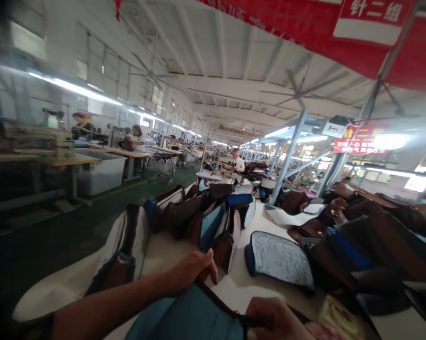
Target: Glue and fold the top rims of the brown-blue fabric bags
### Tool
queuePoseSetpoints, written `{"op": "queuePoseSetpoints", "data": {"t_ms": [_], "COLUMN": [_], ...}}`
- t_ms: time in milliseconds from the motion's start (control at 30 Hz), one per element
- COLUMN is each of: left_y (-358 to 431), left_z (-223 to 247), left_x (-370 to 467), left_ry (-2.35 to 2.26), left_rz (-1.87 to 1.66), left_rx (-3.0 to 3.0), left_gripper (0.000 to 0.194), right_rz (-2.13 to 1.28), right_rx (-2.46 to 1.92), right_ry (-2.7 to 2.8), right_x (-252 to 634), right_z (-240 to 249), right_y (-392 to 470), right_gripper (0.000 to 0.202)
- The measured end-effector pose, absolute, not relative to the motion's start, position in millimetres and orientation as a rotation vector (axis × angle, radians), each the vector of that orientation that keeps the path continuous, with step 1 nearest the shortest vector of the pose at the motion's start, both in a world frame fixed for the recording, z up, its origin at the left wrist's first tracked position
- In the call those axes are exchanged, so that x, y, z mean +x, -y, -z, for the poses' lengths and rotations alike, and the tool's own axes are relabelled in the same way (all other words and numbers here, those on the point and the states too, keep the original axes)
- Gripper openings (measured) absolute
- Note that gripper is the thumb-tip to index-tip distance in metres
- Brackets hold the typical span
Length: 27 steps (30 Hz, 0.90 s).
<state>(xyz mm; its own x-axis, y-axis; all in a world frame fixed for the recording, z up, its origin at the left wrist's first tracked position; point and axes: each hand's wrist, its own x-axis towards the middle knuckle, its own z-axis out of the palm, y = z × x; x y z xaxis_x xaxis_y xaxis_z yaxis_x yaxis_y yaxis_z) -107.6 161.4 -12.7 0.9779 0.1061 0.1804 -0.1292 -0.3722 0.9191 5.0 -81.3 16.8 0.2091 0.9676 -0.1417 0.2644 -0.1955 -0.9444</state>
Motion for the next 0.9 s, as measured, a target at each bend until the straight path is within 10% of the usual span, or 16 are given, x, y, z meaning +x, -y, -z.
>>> {"op": "queuePoseSetpoints", "data": {"t_ms": [333, 900], "left_y": [-140, -131], "left_z": [-41, -27], "left_x": [-125, -117], "left_ry": [0.38, 0.32], "left_rz": [0.247, 0.396], "left_rx": [1.95, 1.805], "left_gripper": [0.041, 0.031], "right_rz": [-0.951, -0.865], "right_rx": [-1.457, -1.571], "right_ry": [1.19, 1.125], "right_x": [-16, -21], "right_z": [-19, -23], "right_y": [74, 82], "right_gripper": [0.038, 0.043]}}
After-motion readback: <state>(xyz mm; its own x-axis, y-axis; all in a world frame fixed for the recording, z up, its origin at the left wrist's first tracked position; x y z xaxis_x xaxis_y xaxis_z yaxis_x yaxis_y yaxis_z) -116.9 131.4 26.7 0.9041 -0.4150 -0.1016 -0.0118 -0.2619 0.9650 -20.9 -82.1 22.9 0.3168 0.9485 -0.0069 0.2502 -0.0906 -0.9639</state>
